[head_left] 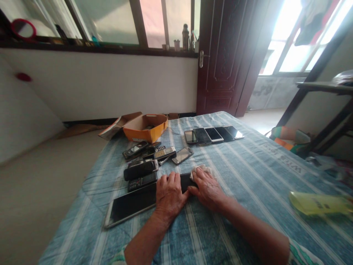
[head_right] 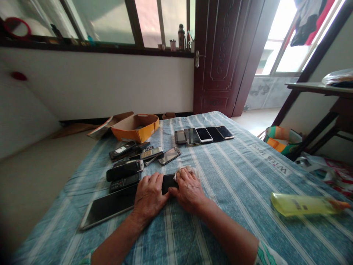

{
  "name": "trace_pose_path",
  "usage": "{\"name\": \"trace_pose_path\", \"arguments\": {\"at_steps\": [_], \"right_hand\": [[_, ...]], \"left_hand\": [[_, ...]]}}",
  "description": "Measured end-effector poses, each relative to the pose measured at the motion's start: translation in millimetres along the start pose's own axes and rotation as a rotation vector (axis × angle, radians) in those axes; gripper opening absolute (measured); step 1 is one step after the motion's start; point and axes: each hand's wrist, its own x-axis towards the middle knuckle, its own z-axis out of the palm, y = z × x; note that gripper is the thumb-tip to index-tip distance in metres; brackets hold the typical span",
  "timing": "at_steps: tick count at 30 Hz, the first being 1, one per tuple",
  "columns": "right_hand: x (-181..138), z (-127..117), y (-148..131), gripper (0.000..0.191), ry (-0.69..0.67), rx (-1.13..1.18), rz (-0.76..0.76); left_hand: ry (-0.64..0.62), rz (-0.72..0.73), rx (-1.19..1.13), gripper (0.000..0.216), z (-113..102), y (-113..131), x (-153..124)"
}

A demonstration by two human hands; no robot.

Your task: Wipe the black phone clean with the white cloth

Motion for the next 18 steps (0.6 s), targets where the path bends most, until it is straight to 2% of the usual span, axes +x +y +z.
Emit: {"name": "trace_pose_path", "arguments": {"at_steps": [11,14,18], "right_hand": [[-52,0,-6,0.063,-0.071,0.005,0.015],[-48,0,-6,0.060,-0.058,0.002,0.007],[-28,0,-2,0.052,-0.005,0.014,-0.014]], "left_hand": [[0.030,0.008,0.008,0.052,3,0,-2],[0.031,0.005,0.011,0.049,2,0,-2],[0.035,0.008,0.001,0.047,2,0,-2]]}}
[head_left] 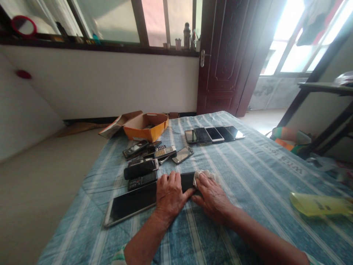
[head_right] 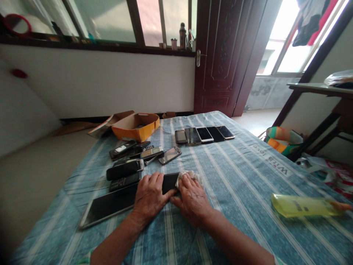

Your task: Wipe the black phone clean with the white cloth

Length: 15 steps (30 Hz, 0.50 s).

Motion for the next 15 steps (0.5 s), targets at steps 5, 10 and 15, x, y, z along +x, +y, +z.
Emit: {"name": "trace_pose_path", "arguments": {"at_steps": [5,10,15], "right_hand": [[29,-5,2,0.045,0.003,0.016,-0.016],[36,-6,1,0.046,-0.005,0.016,-0.008],[11,0,2,0.052,0.013,-0.001,-0.011]], "left_hand": [[-0.020,-0.006,0.004,0.041,-2,1,1],[-0.026,-0.013,0.000,0.041,-3,1,1],[-0.021,-0.005,0.003,0.050,-1,0,0]]}}
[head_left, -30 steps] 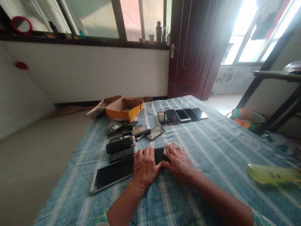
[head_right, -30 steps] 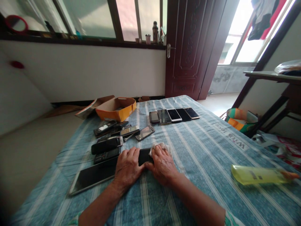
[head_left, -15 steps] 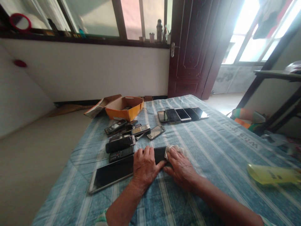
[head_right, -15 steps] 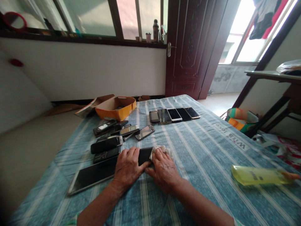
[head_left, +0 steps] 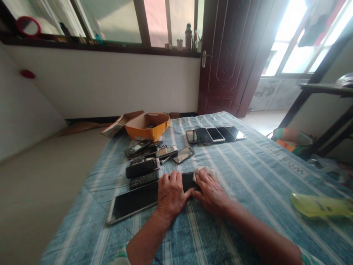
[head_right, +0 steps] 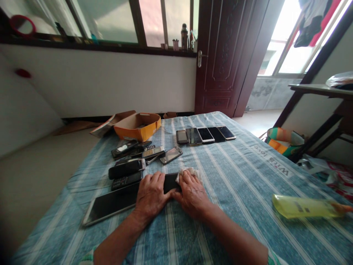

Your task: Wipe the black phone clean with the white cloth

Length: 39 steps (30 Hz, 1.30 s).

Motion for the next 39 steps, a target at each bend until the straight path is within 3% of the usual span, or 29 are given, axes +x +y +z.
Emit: {"name": "trace_pose_path", "arguments": {"at_steps": [6,19,32,39], "right_hand": [[-22,3,-3,0.060,-0.032,-0.025,0.028],[31,-7,0,0.043,-0.018,0.019,-0.016],[-17,1,-4,0.058,-0.060,0.012,0.009],[20,-5,-3,0.049,-0.073,0.060,-0.039]], "left_hand": [[-0.003,-0.004,-0.005,0.047,-1,1,0],[-0.004,0.004,-0.002,0.039,1,0,1],[0.003,0.003,-0.044,0.048,-1,1,-3],[0.000,0.015,-0.015,0.038,1,0,-2]]}}
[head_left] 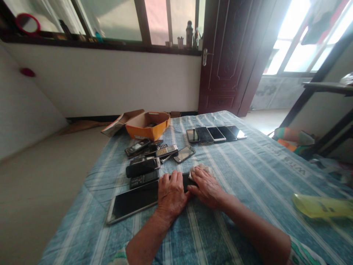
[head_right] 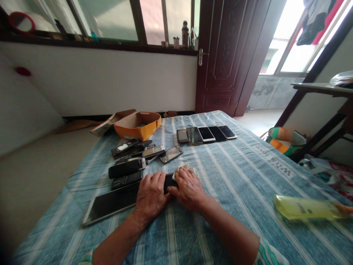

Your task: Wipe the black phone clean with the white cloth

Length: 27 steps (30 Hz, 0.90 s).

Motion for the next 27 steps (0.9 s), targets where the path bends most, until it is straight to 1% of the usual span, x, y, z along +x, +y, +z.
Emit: {"name": "trace_pose_path", "arguments": {"at_steps": [3,6,11,15,18,22,27], "right_hand": [[13,1,2,0.045,0.018,0.002,-0.004],[11,4,2,0.048,0.020,0.008,0.010],[-13,7,0,0.054,0.018,0.011,0.033],[-35,9,-5,0.059,-0.015,0.002,0.073],[-43,9,-6,0.062,-0.026,0.001,0.075],[-33,6,-5,0.059,-0.045,-0.002,0.070],[-2,5,2,0.051,0.021,0.016,0.022]], "left_hand": [[0.011,-0.004,0.007,0.034,2,-1,0],[0.009,-0.004,0.015,0.032,2,-1,0],[-0.005,-0.007,0.010,0.039,0,-1,0],[0.004,-0.029,-0.002,0.044,-1,1,0],[0.010,-0.019,-0.007,0.046,-1,2,0],[0.008,-0.010,0.000,0.045,0,1,0],[-0.005,0.005,0.011,0.041,1,0,1]]}}
